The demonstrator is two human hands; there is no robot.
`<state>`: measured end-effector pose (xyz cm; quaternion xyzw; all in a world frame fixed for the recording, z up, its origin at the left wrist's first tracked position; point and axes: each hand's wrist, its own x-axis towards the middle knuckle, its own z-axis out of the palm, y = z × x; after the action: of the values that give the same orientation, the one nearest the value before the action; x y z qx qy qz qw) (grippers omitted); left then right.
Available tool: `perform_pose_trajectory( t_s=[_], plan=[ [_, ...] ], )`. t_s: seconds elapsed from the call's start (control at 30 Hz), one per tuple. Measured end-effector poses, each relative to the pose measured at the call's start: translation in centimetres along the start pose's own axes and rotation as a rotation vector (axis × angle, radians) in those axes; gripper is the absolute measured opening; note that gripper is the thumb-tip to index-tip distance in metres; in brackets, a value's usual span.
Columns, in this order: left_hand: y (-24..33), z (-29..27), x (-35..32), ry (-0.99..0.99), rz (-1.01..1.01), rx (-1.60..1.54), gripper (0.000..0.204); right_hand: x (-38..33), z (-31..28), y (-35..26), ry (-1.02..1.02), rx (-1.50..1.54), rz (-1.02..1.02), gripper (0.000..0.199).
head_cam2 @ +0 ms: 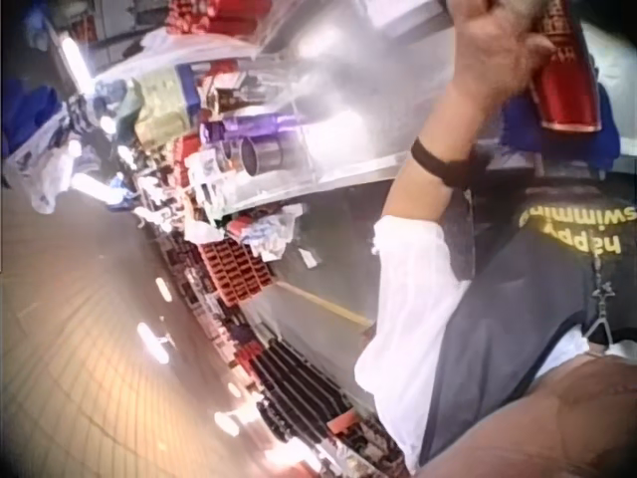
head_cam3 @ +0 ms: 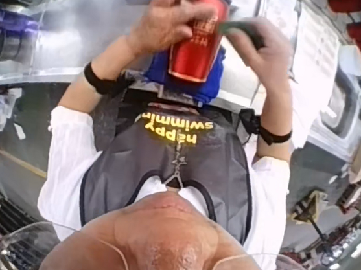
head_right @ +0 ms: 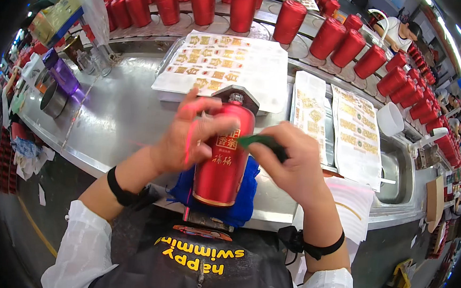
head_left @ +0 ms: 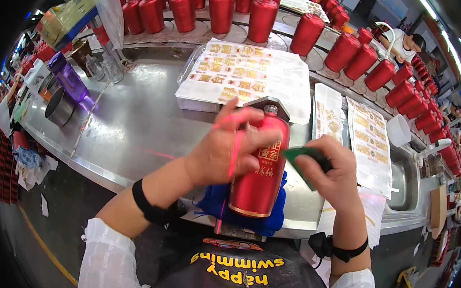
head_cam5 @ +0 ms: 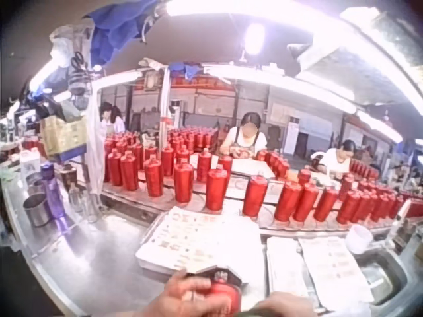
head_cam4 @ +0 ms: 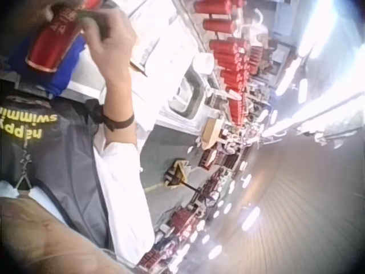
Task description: Manually applying decorative labels and security seals to red metallic liquid containers.
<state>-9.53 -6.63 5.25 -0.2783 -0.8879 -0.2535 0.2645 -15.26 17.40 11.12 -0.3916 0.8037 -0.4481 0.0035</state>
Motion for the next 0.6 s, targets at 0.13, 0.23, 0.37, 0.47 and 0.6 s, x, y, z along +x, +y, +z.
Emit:
perform_pose_trajectory(
  t_s=[0.13, 0.23, 0.37, 0.47, 0.6],
  plan=[
    [-0.8, 1.1, 0.4, 0.187, -0.169, -0.151, 0.059, 4.2, 1.7, -0.8, -0.367, -0.146, -0.27, 0.014],
    [-0.4, 1.5, -0.4, 0.242, -0.382, -0.345, 0.056, 6.7, 1.2, -0.4, 0.153, -0.704, -0.565, 0.017],
    [-0.7, 1.3, -1.4, 0.163, -0.646, -0.84, 0.053, 0.5, 2.0, -2.5, -0.402, -0.225, -0.629, 0.018],
    [-1.4, 2.6, 0.6, 0.094, -0.9, -1.261, 0.052, 1.1, 1.6, -0.4, -0.348, -0.069, -0.31, 0.015],
    [-2.2, 3.0, 4.3, 0.042, -1.135, -1.651, 0.044, 5.1, -1.5, 3.2, 0.181, -0.336, -0.054, 0.017]
  ],
)
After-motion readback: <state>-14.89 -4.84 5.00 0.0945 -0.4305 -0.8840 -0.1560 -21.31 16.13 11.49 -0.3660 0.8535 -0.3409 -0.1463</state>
